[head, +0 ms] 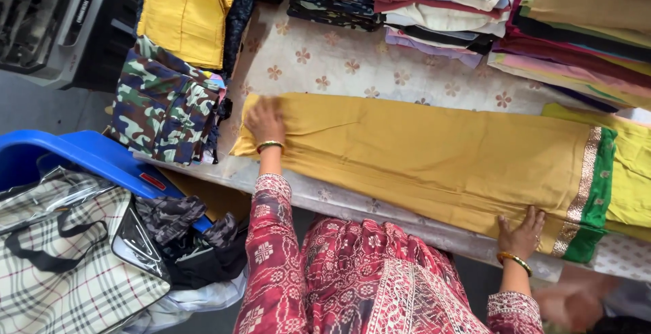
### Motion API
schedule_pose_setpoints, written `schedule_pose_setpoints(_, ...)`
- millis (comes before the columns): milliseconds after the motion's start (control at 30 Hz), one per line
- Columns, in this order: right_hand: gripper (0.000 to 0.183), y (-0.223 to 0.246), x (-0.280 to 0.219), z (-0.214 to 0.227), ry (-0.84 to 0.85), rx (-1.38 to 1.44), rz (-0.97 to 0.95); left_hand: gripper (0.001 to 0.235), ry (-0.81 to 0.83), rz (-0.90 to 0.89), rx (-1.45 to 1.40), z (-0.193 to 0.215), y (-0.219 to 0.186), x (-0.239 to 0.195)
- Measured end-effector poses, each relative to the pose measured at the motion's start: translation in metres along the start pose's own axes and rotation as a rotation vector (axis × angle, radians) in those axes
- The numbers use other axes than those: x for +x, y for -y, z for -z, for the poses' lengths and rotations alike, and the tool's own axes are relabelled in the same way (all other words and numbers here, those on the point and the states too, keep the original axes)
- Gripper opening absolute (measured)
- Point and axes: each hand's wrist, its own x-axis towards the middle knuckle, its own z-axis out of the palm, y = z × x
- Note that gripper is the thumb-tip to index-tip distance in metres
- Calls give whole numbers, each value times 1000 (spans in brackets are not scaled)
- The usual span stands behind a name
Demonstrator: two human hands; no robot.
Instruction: Fold various pieces of clothing on a table and stack them neatly.
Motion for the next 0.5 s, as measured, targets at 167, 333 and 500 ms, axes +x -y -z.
schedule_pose_setpoints(167,94,6,-5,-16,-93,-40,-75,72,-179,311,-191,36,15,30)
schedule_pose_setpoints(333,87,-65,8,-75,-266,-11,123,46,-152,-94,-602,19,56,50)
schedule_pose_setpoints(500,86,9,1,-27,28,-71,-269,34,-214,228,-183,60,7,26)
